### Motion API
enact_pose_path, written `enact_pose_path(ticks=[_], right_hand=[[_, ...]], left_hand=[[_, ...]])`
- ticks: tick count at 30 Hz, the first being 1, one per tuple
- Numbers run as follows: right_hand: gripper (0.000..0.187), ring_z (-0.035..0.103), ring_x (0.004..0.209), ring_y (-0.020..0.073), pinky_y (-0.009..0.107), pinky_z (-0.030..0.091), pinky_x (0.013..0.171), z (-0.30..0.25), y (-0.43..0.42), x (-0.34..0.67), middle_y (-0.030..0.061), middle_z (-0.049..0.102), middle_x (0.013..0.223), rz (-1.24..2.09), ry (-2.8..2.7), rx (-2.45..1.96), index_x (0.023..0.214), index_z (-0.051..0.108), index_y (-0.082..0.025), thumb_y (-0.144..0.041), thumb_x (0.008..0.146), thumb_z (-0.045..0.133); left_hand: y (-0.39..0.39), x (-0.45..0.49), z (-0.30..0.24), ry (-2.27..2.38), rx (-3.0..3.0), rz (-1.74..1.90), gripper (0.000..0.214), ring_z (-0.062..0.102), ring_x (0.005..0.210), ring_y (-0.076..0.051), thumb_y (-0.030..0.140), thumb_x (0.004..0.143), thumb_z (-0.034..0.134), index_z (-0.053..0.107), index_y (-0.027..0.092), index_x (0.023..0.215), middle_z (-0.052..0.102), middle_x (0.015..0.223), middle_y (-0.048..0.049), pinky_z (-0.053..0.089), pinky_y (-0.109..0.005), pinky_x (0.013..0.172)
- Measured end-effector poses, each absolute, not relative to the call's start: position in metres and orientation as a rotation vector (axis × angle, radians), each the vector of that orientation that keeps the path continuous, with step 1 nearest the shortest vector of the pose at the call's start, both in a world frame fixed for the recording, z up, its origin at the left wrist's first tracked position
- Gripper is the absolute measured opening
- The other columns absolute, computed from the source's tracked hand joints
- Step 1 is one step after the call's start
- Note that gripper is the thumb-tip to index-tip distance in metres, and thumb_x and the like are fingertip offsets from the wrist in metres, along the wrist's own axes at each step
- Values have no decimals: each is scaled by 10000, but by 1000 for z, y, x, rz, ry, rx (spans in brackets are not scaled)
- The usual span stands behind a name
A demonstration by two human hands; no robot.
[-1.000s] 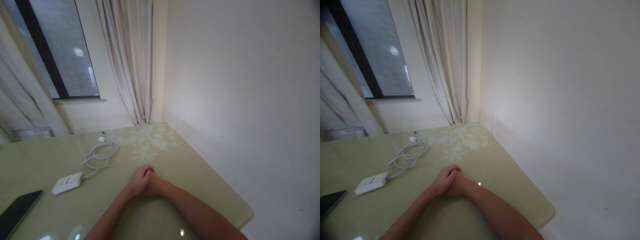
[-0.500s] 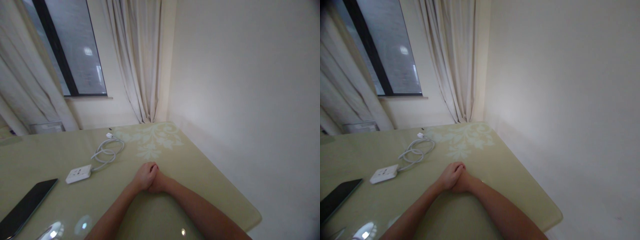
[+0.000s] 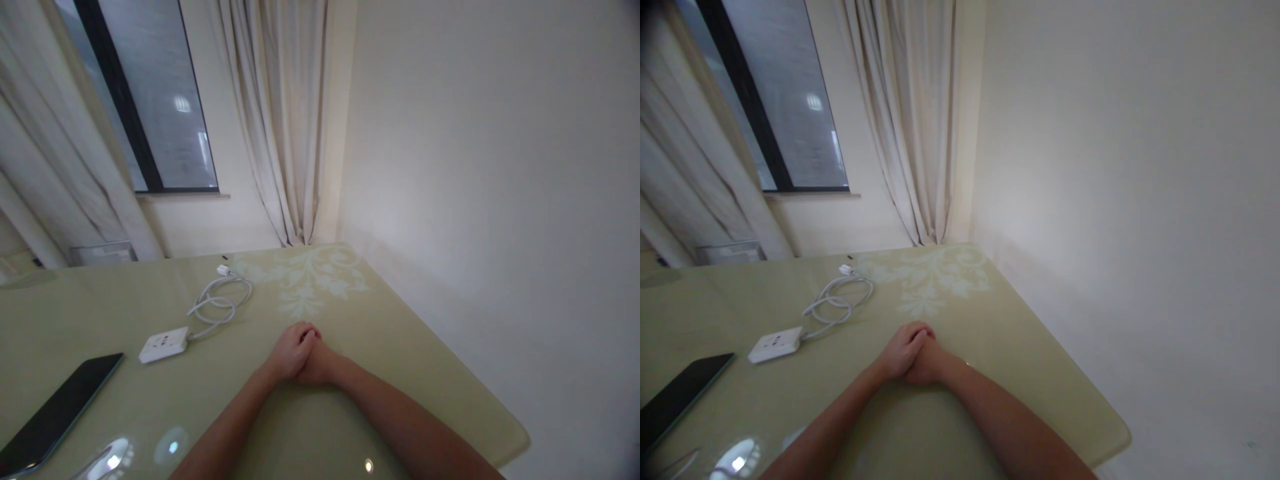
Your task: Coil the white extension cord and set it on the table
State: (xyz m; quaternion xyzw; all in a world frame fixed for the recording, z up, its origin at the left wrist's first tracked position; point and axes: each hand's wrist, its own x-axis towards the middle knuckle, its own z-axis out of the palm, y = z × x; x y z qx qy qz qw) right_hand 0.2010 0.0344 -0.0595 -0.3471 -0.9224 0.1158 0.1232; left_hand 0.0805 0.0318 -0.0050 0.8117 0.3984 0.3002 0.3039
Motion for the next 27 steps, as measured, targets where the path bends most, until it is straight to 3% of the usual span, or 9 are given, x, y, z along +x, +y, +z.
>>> enact_pose_path(ticks=[6, 9, 11, 13, 15, 18, 20, 22, 27], right_hand=[[474, 505, 1391, 338, 451, 366, 1164, -54, 33, 199, 205, 591, 1465, 366, -2712, -975, 1312, 693, -97, -138, 846, 618], [331, 612, 1223, 320, 401, 452, 1036, -42, 29, 200, 173, 698, 1307, 331, -2634, -1007, 1168, 750, -128, -188, 864, 634], [197, 673, 953, 246, 330, 487, 851, -32, 26, 202, 113, 765, 1046, 358, -2621, -1030, 977, 768, -155, -278, 914, 628], [271, 610, 738, 168, 278, 428, 703, -24, 22, 204, 51, 728, 830, 372, -2646, -1025, 814, 725, -170, -364, 958, 603], [319, 539, 678, 133, 259, 353, 647, -19, 20, 205, 20, 676, 761, 335, -2657, -1012, 746, 670, -171, -383, 971, 592], [308, 483, 669, 119, 259, 288, 620, -16, 18, 204, -4, 623, 733, 291, -2656, -1001, 714, 613, -173, -349, 966, 599], [323, 467, 667, 118, 261, 279, 615, -17, 18, 204, -13, 599, 724, 295, -2654, -995, 699, 590, -174, -349, 970, 591], [330, 465, 671, 118, 260, 284, 619, -17, 19, 204, -17, 587, 722, 313, -2652, -994, 694, 581, -175, -352, 973, 588], [255, 499, 716, 125, 249, 345, 667, -18, 20, 205, -1, 608, 781, 438, -2506, -1061, 778, 619, -175, -348, 965, 608]], left_hand=[[29, 83, -4, 1062, 2175, 790, 376, 692, 937, -210, 321, 930, 390, 740, 196, 872, 769, 940, -72, 505, -313, 906], [37, 77, 1, 1138, 2207, 802, 398, 687, 936, -209, 378, 975, 385, 734, 194, 918, 760, 950, -74, 513, -311, 896], [46, 64, 6, 1283, 2212, 859, 408, 665, 1040, -245, 386, 993, 376, 720, 171, 1034, 741, 1061, -121, 486, -369, 984], [56, 43, 11, 1466, 2202, 943, 414, 568, 1256, -317, 322, 988, 372, 667, 128, 1204, 665, 1273, -202, 364, -491, 1130], [63, 18, 13, 1673, 2240, 1021, 459, 367, 1453, -383, 231, 958, 392, 581, 88, 1351, 503, 1490, -265, 193, -597, 1202], [67, -18, 9, 2214, 2356, 1078, 601, 218, 1518, -433, 215, 926, 459, 421, 93, 1513, 309, 1634, -272, 172, -660, 1185], [69, -36, 4, 2506, 2262, 1000, 662, 311, 1448, -474, 278, 919, 501, 365, 103, 1542, 368, 1579, -292, 303, -671, 1099], [73, -49, 0, 2587, 2198, 816, 615, 450, 1311, -472, 328, 901, 524, 446, 86, 1462, 512, 1411, -297, 415, -605, 993], [90, -64, 11, 2301, 2324, 680, 454, 558, 1163, -395, 364, 798, 586, 563, 109, 1172, 621, 1164, -220, 419, -510, 999]])
